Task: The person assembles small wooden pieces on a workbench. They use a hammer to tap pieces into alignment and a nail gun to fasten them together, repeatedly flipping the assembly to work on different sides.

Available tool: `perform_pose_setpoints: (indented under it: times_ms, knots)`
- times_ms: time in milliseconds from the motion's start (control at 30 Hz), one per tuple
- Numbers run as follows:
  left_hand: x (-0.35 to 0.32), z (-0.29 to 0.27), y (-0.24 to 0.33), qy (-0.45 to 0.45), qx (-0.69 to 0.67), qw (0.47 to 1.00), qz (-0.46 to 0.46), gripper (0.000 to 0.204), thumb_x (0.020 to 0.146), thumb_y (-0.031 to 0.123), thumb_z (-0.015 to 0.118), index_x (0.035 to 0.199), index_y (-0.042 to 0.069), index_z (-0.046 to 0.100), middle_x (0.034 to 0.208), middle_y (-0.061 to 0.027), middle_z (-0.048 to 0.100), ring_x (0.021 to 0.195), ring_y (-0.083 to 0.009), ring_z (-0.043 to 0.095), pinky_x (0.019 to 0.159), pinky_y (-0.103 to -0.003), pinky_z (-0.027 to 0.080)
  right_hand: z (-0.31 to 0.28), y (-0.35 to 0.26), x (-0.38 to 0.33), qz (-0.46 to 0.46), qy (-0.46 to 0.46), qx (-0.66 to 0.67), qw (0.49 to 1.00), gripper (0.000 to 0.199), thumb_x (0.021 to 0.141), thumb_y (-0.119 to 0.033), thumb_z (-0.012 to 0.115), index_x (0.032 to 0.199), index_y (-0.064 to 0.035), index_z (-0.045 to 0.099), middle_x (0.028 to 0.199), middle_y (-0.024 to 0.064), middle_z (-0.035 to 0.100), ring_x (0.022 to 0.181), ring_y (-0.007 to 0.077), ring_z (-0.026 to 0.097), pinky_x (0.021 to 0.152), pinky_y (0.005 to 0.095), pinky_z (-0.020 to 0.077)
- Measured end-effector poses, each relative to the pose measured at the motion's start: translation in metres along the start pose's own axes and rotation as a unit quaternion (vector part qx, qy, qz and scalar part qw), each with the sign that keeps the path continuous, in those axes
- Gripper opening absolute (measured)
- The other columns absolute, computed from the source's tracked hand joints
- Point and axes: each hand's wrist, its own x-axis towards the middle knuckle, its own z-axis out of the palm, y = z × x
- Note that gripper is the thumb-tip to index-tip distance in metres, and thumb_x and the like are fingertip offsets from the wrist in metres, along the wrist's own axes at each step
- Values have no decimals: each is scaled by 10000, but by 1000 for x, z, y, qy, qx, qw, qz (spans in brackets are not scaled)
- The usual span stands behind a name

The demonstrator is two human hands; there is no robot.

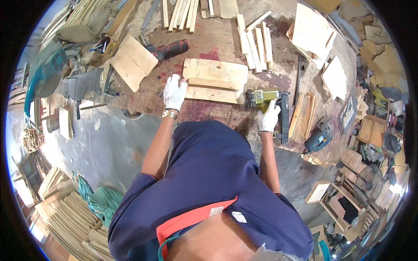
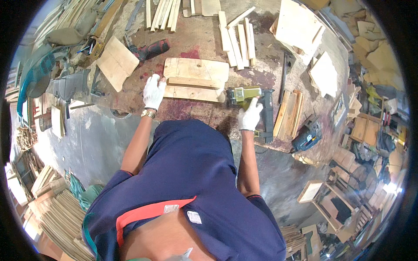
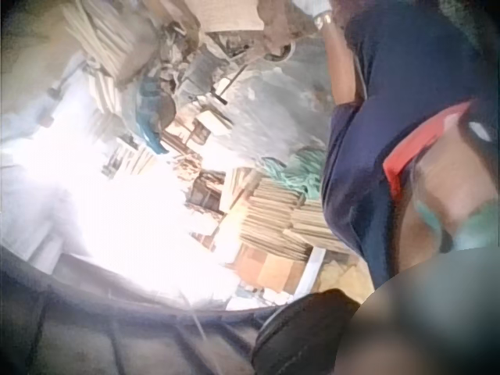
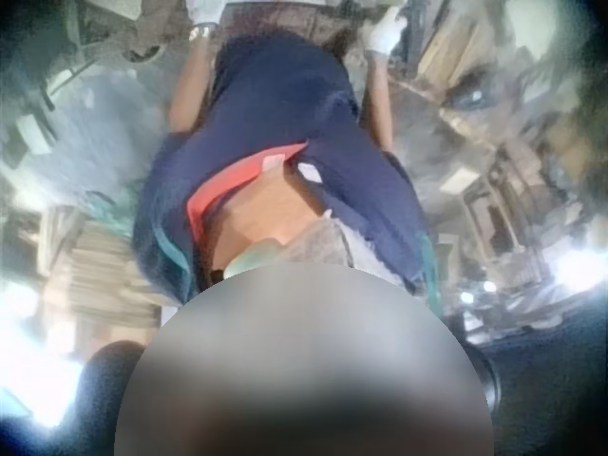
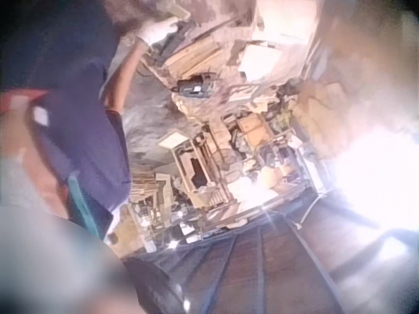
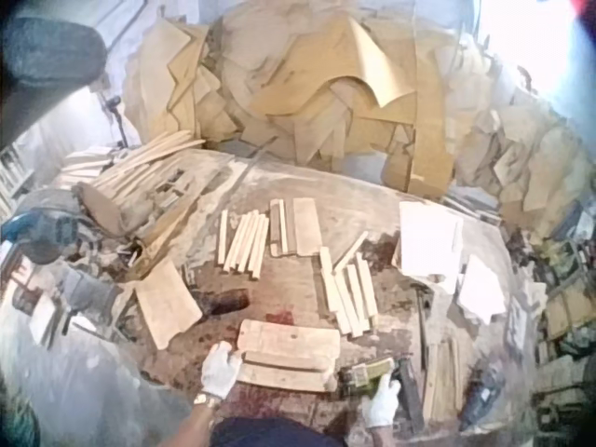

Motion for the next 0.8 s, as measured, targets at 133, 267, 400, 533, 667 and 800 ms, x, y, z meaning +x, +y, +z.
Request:
perform_pose_setpoints:
  times_ms: [133,267,400,533,667,800]
  knots:
    - [-7,-7,3,-7,-12,1000,10,242,933,296,645,1073,104,598,1009,-167,630,915,-396,634,754,-495,508,-18,-32,29,-91,120,-12,989,533,779,-167,771,1268,-43,598,1228,268,553,1044,446,618,881,482,532]
    - [-2,-9,15,-10,-61,998,-12,186,888,250,678,982,102,615,929,-148,630,884,-381,629,746,-495,492,-22,-89,79,-200,113,75,970,506,796,-162,769,1267,-53,619,1223,265,575,1078,442,609,901,477,527]
    - [48,-19,14,114,-27,992,54,142,877,240,678,918,113,631,877,-114,636,873,-343,629,788,-461,481,-9,-138,98,-313,108,131,935,473,811,-158,761,1237,-3,627,1177,267,619,1076,434,617,897,478,531]
    - [132,-30,-1,108,-47,993,-21,188,900,275,659,891,87,669,869,-143,683,865,-365,654,781,-467,499,12,-166,73,-337,-49,162,926,419,810,-90,746,1211,-14,654,1063,218,687,923,376,669,810,436,544]
    - [223,-21,-14,91,-22,993,-67,294,897,348,621,911,59,676,951,-193,717,924,-402,677,802,-482,519,22,-159,36,-349,-206,191,894,388,834,-179,717,1179,-8,666,1015,265,682,942,431,668,817,473,543]
    - [290,9,-27,52,41,995,-78,339,883,335,625,1056,43,628,930,-258,709,903,-432,698,826,-527,542,29,-124,16,-305,-369,133,868,250,872,-218,686,1031,-27,715,841,228,693,811,427,679,720,469,539]
